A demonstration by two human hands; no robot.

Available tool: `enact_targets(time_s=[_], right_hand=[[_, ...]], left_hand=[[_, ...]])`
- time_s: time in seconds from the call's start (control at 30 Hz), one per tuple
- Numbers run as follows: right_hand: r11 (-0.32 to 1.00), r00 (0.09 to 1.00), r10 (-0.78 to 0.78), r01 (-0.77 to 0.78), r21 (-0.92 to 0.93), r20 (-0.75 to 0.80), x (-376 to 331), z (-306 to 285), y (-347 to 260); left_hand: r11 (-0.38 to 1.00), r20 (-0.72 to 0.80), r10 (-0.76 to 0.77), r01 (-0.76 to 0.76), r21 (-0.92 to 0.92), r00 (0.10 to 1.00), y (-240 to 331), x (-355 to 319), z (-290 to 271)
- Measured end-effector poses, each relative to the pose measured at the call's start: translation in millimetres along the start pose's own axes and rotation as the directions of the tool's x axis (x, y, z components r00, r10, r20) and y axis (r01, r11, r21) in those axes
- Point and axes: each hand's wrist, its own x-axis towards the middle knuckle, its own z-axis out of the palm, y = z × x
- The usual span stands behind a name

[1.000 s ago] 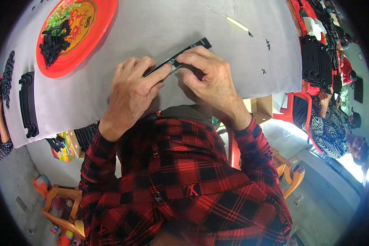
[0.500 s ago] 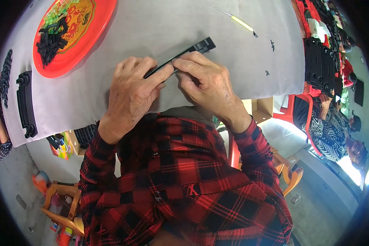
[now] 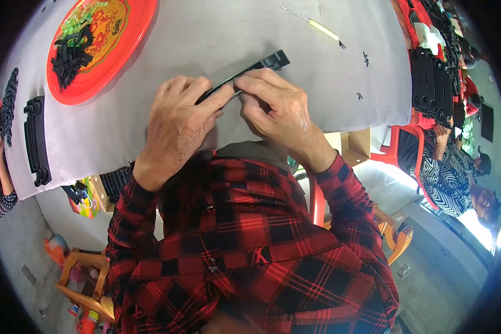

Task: The person assembles spirit levels by inserting green vials into black plastic housings, securing them with a small hand tool, and placing the assembled pieces into a cardboard box.

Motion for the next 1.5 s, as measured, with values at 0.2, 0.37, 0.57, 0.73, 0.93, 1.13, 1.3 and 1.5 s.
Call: enact_targets(time_s=[0.2,0.37,0.57,0.73,0.93,1.13,1.3,1.5], right_hand=[[0.975,0.952,0.193,-0.16,0.154,-0.239,-6,-21,18],[0.93,0.964,0.125,-0.196,-0.312,-0.235,45,-68,45],[0.682,0.981,-0.145,0.195,-0.705,0.131,64,-80,99],[0.608,0.992,-0.023,0.112,-0.786,0.123,78,-78,114],[0.76,0.979,0.057,0.085,-0.645,0.196,94,-86,121],[0.924,0.958,0.253,-0.28,0.261,0.134,76,-91,88],[0.437,0.984,0.149,-0.155,0.886,0.098,71,-68,30],[0.148,0.986,0.02,-0.167,0.975,0.165,66,-37,10]], left_hand=[[1.0,0.031,0.017,-0.018,0.023,0.999,0,1,-3],[1.0,0.047,0.013,-0.013,-0.001,0.999,2,1,-7],[0.997,0.049,-0.066,0.064,0.034,0.997,15,2,-6],[0.996,0.039,-0.076,0.074,0.043,0.996,15,0,-6],[0.998,-0.016,-0.06,0.061,0.003,0.998,11,-3,-2],[0.998,-0.034,-0.054,0.053,-0.016,0.998,11,-1,-1],[0.997,-0.019,-0.07,0.069,-0.019,0.997,10,-3,-4],[0.998,-0.018,-0.058,0.057,-0.042,0.998,12,-1,-5]])
